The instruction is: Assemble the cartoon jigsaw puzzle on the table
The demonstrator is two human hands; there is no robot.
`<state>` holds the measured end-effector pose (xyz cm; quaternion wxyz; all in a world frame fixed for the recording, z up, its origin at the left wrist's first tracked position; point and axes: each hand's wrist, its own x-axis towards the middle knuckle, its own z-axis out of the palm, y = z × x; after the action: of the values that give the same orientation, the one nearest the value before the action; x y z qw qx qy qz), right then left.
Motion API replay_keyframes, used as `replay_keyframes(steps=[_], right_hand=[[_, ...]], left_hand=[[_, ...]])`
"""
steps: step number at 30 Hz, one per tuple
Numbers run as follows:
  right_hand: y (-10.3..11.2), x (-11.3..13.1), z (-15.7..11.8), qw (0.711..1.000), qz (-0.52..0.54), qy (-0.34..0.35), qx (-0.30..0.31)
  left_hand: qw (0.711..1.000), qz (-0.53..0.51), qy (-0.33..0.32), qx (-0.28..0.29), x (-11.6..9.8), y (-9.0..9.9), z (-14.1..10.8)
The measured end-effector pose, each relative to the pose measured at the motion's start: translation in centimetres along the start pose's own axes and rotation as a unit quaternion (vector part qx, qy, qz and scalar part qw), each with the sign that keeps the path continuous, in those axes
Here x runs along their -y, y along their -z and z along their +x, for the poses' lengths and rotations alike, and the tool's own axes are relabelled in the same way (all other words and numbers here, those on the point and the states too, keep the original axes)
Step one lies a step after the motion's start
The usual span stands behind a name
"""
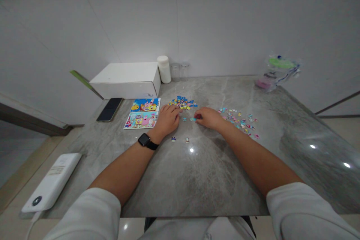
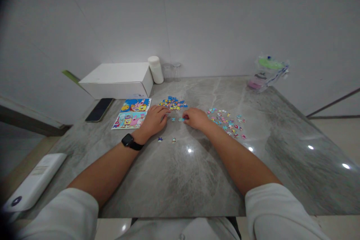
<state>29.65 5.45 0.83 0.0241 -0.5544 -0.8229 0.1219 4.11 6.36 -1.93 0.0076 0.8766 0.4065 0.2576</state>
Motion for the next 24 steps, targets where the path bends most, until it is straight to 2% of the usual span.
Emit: replay_keyframes(steps=[13,24], right_hand=[[-0.4,-0.2,0.2,1.0,0.012,0.01,-0.018],[-2.3,-0.3,1.1,0.997,0.041,0.029,-0.067]], left_hand=[[0.999,-0.004,-0.008,0.04,0.3,-0.7,-0.2],[0.997,0.003,0.024,0.076,-1.0,-0.5,0.1]])
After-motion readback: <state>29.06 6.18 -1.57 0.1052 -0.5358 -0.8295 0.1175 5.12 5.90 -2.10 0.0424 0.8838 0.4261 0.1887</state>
